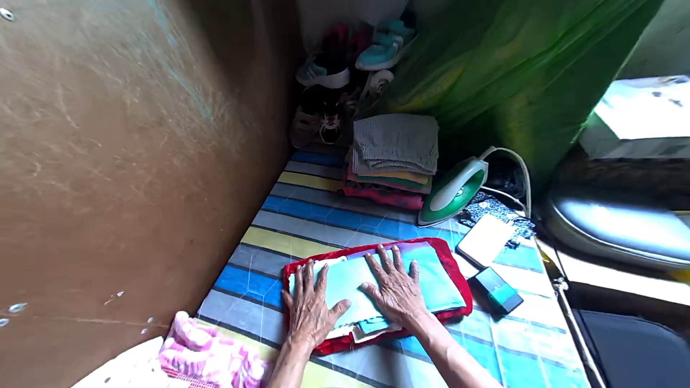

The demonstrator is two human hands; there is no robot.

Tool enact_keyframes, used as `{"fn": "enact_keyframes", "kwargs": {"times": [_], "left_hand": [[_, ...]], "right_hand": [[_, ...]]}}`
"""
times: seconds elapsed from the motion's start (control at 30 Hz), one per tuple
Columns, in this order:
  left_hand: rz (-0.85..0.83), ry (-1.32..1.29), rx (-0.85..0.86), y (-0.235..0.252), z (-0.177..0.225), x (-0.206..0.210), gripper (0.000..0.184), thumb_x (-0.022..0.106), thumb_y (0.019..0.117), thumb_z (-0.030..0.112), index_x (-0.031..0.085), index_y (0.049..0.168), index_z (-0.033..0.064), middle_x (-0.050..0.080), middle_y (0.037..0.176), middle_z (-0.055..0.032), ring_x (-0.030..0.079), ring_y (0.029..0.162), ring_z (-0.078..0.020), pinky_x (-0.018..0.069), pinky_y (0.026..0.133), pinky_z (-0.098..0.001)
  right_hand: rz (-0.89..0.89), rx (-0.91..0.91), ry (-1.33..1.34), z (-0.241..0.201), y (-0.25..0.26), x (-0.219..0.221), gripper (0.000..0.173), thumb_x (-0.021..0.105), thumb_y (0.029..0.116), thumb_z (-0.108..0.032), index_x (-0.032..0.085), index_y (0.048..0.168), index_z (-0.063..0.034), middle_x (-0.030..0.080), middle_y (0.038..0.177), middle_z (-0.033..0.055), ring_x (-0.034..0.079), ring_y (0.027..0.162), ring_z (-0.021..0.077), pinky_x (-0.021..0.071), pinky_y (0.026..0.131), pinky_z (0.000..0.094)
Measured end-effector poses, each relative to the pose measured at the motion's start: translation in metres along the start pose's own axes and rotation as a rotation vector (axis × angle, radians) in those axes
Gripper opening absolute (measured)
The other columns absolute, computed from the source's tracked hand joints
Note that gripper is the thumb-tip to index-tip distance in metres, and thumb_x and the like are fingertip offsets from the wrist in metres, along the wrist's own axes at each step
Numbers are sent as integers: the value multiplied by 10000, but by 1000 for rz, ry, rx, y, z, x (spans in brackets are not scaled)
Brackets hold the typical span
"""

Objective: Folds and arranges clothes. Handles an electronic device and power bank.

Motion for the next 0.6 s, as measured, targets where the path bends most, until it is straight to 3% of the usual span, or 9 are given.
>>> {"fn": "enact_keyframes", "kwargs": {"times": [0.07,0.17,0.3,0.4,0.5,0.57,0.6], "left_hand": [[-8,-1,-46,-6,-6,-2,979,562,888,707,317,1608,91,142,1679,-257,82,1545,-496,107,1135,-772],[-127,29,-229,-23,-15,-13,956,491,958,689,179,1643,99,30,1707,-205,11,1563,-453,62,1128,-786],[-220,48,-292,-55,-8,-44,821,458,1018,604,260,1623,87,39,1714,-176,-11,1568,-435,-8,1141,-781],[-181,-124,-241,-99,6,-72,680,551,1031,443,367,1585,95,92,1705,-193,60,1572,-410,117,1196,-691],[-49,-272,-133,-152,10,-79,558,625,1001,315,517,1495,79,205,1674,-222,180,1553,-403,202,1198,-654],[115,-289,-19,-190,6,-86,460,669,966,264,640,1377,60,356,1603,-251,374,1476,-402,341,1158,-587],[256,-271,41,-208,0,-93,395,694,935,240,709,1281,49,476,1522,-256,523,1367,-396,436,1090,-555]], "right_hand": [[25,17,-14,10,-9,-4,758,287,994,-695,356,1610,-259,248,1693,96,117,1575,395,-5,1151,772],[-62,99,-34,30,-28,-17,726,309,1032,-633,293,1632,-224,212,1703,89,60,1575,420,-68,1156,757],[15,142,-62,45,-68,-47,659,429,1044,-516,391,1592,-151,238,1676,204,95,1557,475,-19,1156,773],[197,34,-57,35,-98,-49,608,543,1014,-442,505,1523,-112,323,1615,285,209,1498,566,82,1105,830],[140,-31,27,21,-121,-32,580,566,1011,-398,534,1494,-77,308,1600,334,191,1481,608,62,1073,858],[64,-69,68,14,-131,-20,563,616,998,-338,542,1484,-64,292,1598,351,165,1483,617,41,1059,872],[43,-83,72,11,-134,-17,565,626,992,-321,540,1484,-56,292,1598,352,162,1483,617,46,1052,875]]}}
Point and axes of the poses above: each hand's wrist, its own y-axis towards the middle knuckle, its own x-axis out of the palm, z = x × y, the point moved 5 cm from there along y, towards the middle knuckle
